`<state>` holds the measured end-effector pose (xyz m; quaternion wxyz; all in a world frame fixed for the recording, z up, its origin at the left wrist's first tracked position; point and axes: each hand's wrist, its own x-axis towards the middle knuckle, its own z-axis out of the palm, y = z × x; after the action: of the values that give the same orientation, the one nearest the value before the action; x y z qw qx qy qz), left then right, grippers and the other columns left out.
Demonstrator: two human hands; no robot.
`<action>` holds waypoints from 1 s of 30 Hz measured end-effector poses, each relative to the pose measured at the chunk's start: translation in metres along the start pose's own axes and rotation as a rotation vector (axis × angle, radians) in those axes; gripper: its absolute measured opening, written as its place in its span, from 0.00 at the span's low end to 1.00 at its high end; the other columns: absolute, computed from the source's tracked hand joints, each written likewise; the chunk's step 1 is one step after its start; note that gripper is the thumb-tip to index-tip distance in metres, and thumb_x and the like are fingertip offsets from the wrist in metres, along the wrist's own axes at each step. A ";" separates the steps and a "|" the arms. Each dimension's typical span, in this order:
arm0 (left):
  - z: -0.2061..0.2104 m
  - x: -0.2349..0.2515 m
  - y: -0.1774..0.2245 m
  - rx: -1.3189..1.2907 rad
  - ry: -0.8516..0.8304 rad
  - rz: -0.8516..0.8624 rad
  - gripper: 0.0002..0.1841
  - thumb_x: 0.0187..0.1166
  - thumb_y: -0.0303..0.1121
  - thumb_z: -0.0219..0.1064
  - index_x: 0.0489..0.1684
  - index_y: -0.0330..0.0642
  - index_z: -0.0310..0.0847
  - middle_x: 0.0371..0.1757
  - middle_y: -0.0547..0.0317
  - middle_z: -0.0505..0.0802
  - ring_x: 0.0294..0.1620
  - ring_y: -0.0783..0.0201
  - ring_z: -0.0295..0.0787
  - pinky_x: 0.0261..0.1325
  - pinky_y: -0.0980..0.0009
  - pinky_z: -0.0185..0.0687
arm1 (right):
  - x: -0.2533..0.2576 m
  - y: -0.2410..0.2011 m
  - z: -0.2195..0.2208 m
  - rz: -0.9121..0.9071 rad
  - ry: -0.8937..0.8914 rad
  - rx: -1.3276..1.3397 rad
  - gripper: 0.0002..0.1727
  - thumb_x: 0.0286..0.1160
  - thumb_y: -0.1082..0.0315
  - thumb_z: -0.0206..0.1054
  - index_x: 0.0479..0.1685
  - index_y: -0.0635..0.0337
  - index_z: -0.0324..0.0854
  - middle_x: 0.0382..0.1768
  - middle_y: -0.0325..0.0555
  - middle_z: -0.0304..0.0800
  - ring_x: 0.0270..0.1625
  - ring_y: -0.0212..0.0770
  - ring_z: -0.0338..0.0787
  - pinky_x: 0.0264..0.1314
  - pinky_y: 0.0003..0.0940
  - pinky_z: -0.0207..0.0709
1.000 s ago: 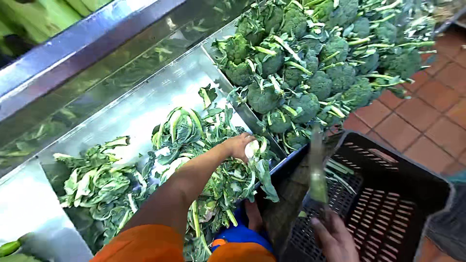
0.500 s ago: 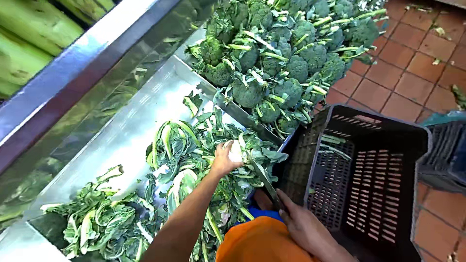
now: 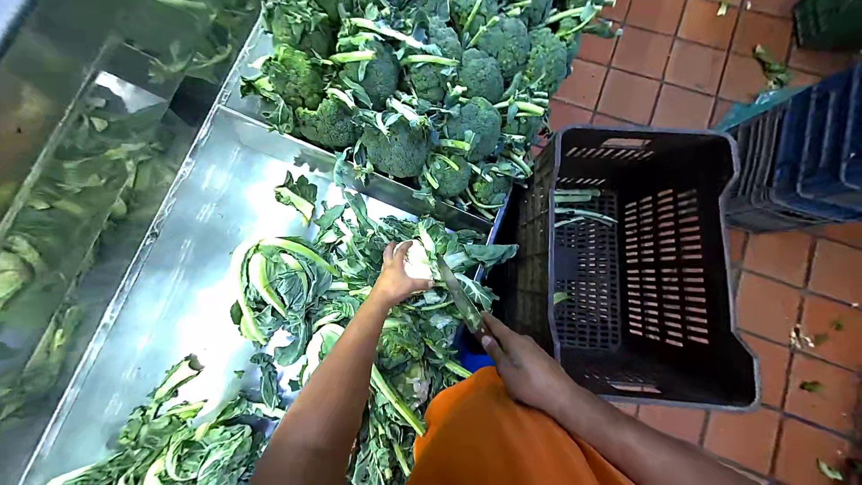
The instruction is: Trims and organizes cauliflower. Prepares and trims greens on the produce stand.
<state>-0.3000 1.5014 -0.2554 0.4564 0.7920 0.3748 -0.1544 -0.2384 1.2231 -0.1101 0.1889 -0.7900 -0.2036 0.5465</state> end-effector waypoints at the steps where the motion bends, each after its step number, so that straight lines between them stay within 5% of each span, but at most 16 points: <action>1: -0.001 0.001 -0.002 -0.004 0.001 0.013 0.63 0.40 0.47 0.95 0.90 0.61 0.60 0.95 0.40 0.46 0.90 0.35 0.55 0.76 0.32 0.71 | -0.003 -0.002 0.001 0.009 0.002 -0.009 0.31 0.95 0.50 0.44 0.96 0.40 0.51 0.51 0.53 0.90 0.47 0.50 0.92 0.55 0.52 0.85; 5: -0.001 0.004 -0.010 0.004 0.006 0.043 0.62 0.40 0.49 0.94 0.89 0.61 0.61 0.93 0.42 0.52 0.89 0.38 0.58 0.76 0.34 0.72 | -0.010 -0.008 0.005 0.035 -0.019 -0.046 0.32 0.95 0.51 0.45 0.96 0.38 0.48 0.52 0.52 0.90 0.50 0.50 0.92 0.59 0.52 0.84; 9: -0.004 0.006 -0.015 -0.008 0.013 0.066 0.61 0.43 0.49 0.93 0.89 0.61 0.61 0.93 0.43 0.53 0.89 0.39 0.58 0.77 0.34 0.71 | 0.001 -0.011 0.008 0.086 -0.080 0.081 0.33 0.95 0.50 0.45 0.98 0.32 0.41 0.39 0.52 0.85 0.26 0.45 0.87 0.32 0.45 0.86; 18: 0.005 0.008 -0.023 0.009 0.049 0.067 0.60 0.40 0.51 0.93 0.87 0.65 0.64 0.93 0.45 0.55 0.87 0.39 0.61 0.74 0.35 0.74 | 0.066 -0.041 0.029 0.130 -0.080 0.018 0.37 0.96 0.54 0.41 0.98 0.32 0.25 0.37 0.54 0.84 0.19 0.45 0.83 0.26 0.44 0.83; 26: 0.011 0.006 -0.018 0.062 0.093 0.056 0.59 0.39 0.53 0.92 0.86 0.65 0.65 0.92 0.45 0.57 0.84 0.36 0.65 0.71 0.33 0.76 | 0.083 -0.037 0.051 0.173 -0.044 -0.212 0.42 0.89 0.61 0.51 0.98 0.41 0.29 0.49 0.64 0.90 0.47 0.62 0.94 0.50 0.62 0.86; 30: -0.005 0.012 -0.032 -0.219 0.092 0.029 0.57 0.49 0.45 0.91 0.89 0.57 0.60 0.87 0.40 0.65 0.82 0.41 0.69 0.74 0.37 0.75 | 0.064 -0.024 0.054 0.173 -0.101 -0.249 0.41 0.90 0.62 0.50 0.98 0.39 0.29 0.59 0.64 0.88 0.62 0.64 0.90 0.64 0.65 0.81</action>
<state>-0.3157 1.5203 -0.2789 0.5248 0.7489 0.3986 -0.0697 -0.2716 1.2815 -0.1662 0.0310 -0.7934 -0.2102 0.5703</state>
